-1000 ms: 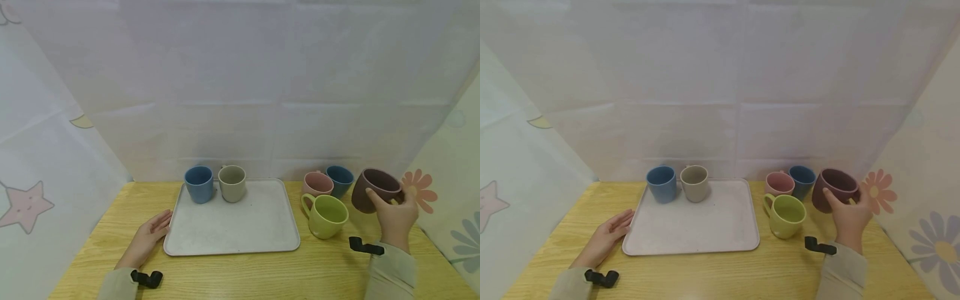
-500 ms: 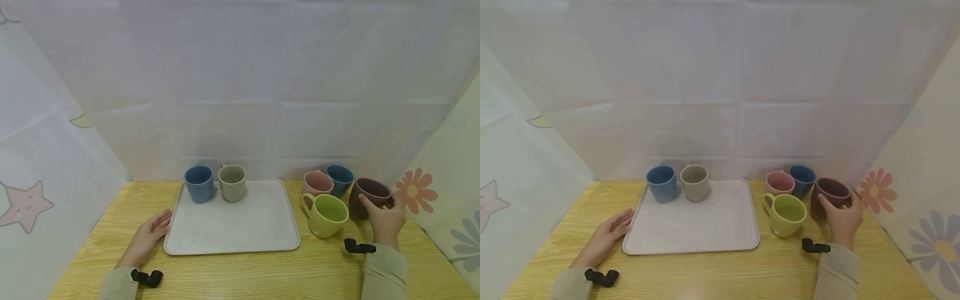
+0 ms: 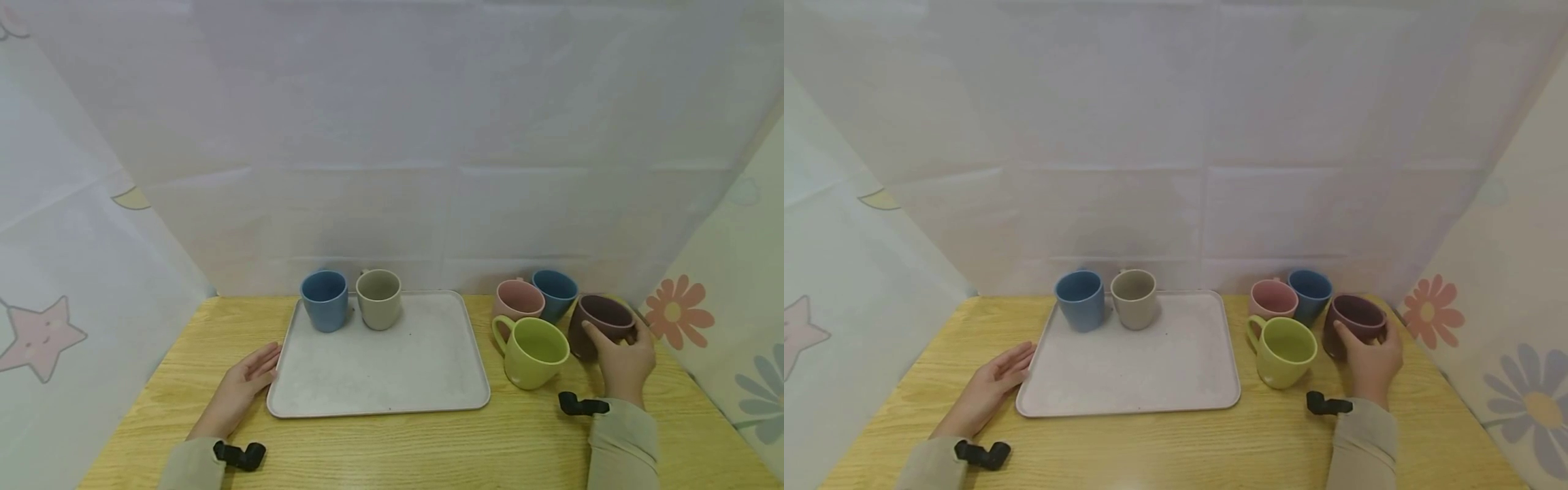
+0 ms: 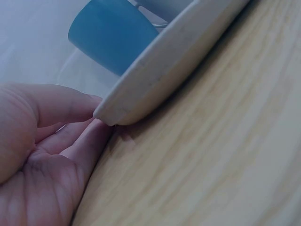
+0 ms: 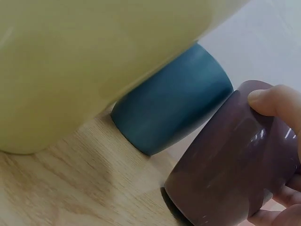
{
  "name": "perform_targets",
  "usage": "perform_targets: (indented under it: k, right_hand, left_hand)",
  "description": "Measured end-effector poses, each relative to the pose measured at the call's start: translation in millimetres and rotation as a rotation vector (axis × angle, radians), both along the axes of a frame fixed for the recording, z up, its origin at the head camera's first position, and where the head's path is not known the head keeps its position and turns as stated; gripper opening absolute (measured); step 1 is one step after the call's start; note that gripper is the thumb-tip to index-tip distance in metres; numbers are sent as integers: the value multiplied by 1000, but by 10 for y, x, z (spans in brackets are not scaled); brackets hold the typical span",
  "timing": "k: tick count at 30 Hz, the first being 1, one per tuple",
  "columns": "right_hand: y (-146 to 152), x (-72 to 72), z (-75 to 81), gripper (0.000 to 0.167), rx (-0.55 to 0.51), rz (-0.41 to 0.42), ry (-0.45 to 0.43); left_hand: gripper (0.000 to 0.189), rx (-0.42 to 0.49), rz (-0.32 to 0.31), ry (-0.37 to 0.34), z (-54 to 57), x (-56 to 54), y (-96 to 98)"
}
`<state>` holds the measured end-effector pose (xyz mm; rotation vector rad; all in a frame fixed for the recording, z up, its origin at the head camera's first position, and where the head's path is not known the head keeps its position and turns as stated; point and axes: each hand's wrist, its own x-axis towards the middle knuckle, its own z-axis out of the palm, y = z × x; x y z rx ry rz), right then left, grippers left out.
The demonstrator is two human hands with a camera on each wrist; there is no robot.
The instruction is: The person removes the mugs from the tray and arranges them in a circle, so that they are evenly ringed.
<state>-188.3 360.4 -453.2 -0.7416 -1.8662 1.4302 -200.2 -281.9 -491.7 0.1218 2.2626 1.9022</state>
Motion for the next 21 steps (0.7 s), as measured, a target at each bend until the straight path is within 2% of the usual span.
perform_targets:
  k: [2,6,8,15,21]
  right_hand:
    - [11,-9,-20,82,-12,17,29]
    - [24,-53,-67,80,-71,70,142]
    - [18,-65,-70,80,-80,90,159]
    - [15,-46,-54,80,-68,128,38]
    - [15,-52,-56,85,-102,177,53]
  left_hand:
    - [63,2,-2,0,1,-2,1]
    - [63,16,-2,8,-2,3,-4]
    - [63,20,-1,14,-4,7,-5]
    - [63,12,3,21,5,18,1]
    - [63,14,1,24,15,23,8]
